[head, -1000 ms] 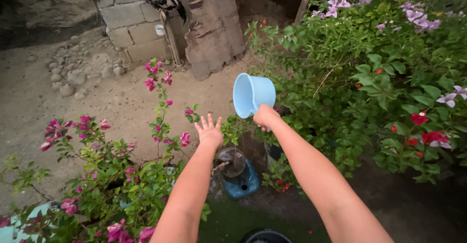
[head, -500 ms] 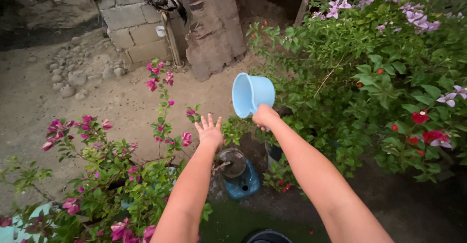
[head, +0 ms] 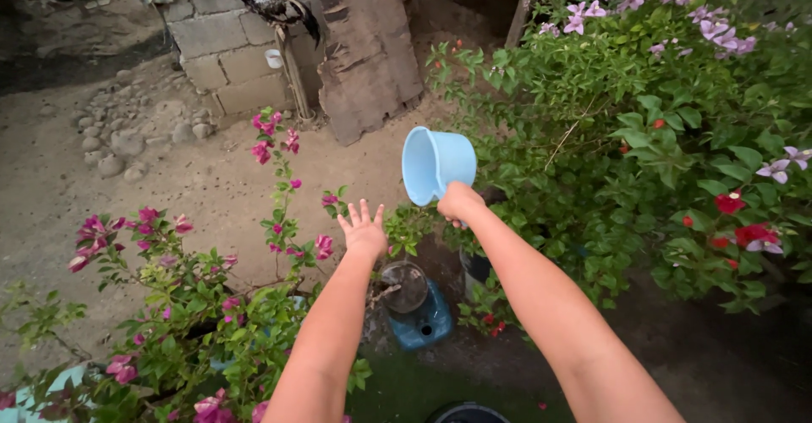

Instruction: Watering various potted plants using a dipper and a bucket of water

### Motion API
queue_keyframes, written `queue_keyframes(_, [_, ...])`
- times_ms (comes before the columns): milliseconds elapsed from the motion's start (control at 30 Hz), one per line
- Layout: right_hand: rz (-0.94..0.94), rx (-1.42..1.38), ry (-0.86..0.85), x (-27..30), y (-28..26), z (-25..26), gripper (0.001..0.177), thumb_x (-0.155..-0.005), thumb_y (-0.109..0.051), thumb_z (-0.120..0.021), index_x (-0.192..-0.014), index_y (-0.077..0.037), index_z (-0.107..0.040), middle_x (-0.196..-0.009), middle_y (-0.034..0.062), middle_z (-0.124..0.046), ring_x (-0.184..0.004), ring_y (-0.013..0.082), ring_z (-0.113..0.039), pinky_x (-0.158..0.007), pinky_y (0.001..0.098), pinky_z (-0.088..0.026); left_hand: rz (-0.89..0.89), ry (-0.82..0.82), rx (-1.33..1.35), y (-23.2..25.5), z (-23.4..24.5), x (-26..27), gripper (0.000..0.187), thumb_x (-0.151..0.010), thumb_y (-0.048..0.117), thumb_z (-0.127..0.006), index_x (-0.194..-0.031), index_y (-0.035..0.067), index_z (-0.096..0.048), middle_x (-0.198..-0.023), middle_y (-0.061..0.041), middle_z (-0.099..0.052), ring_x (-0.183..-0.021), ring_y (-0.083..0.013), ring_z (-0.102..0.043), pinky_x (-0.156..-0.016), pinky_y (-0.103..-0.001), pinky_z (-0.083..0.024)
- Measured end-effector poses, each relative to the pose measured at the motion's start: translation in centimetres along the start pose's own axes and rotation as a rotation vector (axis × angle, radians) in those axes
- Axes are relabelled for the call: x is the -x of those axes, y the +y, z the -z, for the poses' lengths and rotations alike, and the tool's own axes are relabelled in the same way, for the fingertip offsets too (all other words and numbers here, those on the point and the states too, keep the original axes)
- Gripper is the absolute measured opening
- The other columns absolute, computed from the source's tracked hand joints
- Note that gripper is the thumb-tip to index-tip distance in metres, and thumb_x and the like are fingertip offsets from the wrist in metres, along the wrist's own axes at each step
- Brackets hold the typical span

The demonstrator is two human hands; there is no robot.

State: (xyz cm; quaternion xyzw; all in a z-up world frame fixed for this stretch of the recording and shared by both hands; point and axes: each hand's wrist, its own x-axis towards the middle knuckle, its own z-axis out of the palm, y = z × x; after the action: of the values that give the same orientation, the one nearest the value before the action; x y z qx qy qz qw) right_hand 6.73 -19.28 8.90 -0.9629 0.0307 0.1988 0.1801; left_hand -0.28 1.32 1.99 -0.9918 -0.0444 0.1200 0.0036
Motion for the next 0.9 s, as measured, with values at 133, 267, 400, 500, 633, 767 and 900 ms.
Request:
queue_keyframes(133, [-0.023,0.031,-0.016,-0.5,-0.3,0.2,0.028,-0.086,-0.021,-0.055,-0.072,-0.003,-0.073,-0.059,0.0143,-0.07,-0.057,0.0283,-0.074,-0.062,0.0408,-0.062,-0.028,0.004,0.02,-0.1,0.2,-0.3,0.076,-0.105,0.043,-0.053,-0.168,0.029,-0.013,-0.174,-0.015,-0.002,-0.158,-0.0442,0.002,-0.121,-0.072,0.002])
queue_keyframes(267, [-0.01,-0.017,0.016,0.0,-0.6,0.5,0.025,-0.083,-0.015,-0.057,-0.071,0.0,-0.073,-0.058,0.0162,-0.069,-0.053,0.0287,-0.072,-0.059,0.0413,-0.061,-0.03,-0.005,0.009,-0.4,-0.1,-1.3,0.075,-0.105,0.042,-0.052,-0.168,0.028,-0.013,-0.174,-0.016,-0.002,-0.158,-0.0447,0.002,-0.121,-0.072,0.001])
queue_keyframes(400, [-0.016,-0.047,0.021,0.1,-1.2,0.7,0.025,-0.084,-0.012,-0.057,-0.076,0.003,-0.074,-0.061,0.0174,-0.07,-0.053,0.0279,-0.072,-0.061,0.0424,-0.061,-0.029,-0.003,0.002,-0.9,-0.3,-2.2,0.075,-0.105,0.042,-0.052,-0.168,0.028,-0.014,-0.174,-0.016,-0.004,-0.158,-0.0451,0.0,-0.121,-0.072,0.0])
queue_keyframes(500, [-0.031,-0.028,0.019,-0.3,-1.5,0.8,0.026,-0.085,-0.014,-0.056,-0.073,0.001,-0.075,-0.059,0.0163,-0.069,-0.053,0.0281,-0.072,-0.059,0.0419,-0.061,-0.025,0.002,-0.01,-1.1,-0.2,-2.1,0.074,-0.106,0.043,-0.051,-0.168,0.028,-0.014,-0.174,-0.016,-0.005,-0.158,-0.0446,-0.001,-0.121,-0.071,-0.001])
queue_keyframes(633, [-0.001,-0.055,0.026,0.7,-2.1,1.3,0.026,-0.084,-0.011,-0.055,-0.079,0.006,-0.075,-0.065,0.0169,-0.071,-0.051,0.0266,-0.071,-0.057,0.044,-0.061,-0.025,-0.006,-0.01,-1.5,-1.0,-3.4,0.074,-0.106,0.043,-0.05,-0.168,0.028,-0.013,-0.174,-0.015,-0.004,-0.158,-0.0445,0.0,-0.121,-0.071,0.0])
queue_keyframes(767, [0.007,-0.048,0.027,-0.9,-1.9,0.6,0.026,-0.084,-0.012,-0.055,-0.081,0.006,-0.073,-0.066,0.0157,-0.071,-0.053,0.0265,-0.072,-0.057,0.0441,-0.062,-0.031,-0.002,-0.002,-1.7,-0.9,-3.7,0.074,-0.106,0.044,-0.05,-0.168,0.028,-0.014,-0.174,-0.016,-0.004,-0.158,-0.0445,-0.001,-0.121,-0.071,0.0])
queue_keyframes(900, [-0.006,-0.036,0.027,-2.4,-1.8,0.0,0.026,-0.084,-0.013,-0.055,-0.078,0.003,-0.074,-0.065,0.0143,-0.071,-0.05,0.0258,-0.071,-0.055,0.0433,-0.062,-0.031,-0.001,-0.006,-1.7,-0.8,-4.0,0.073,-0.106,0.045,-0.049,-0.168,0.028,-0.014,-0.174,-0.016,-0.004,-0.159,-0.0443,-0.001,-0.121,-0.071,0.0])
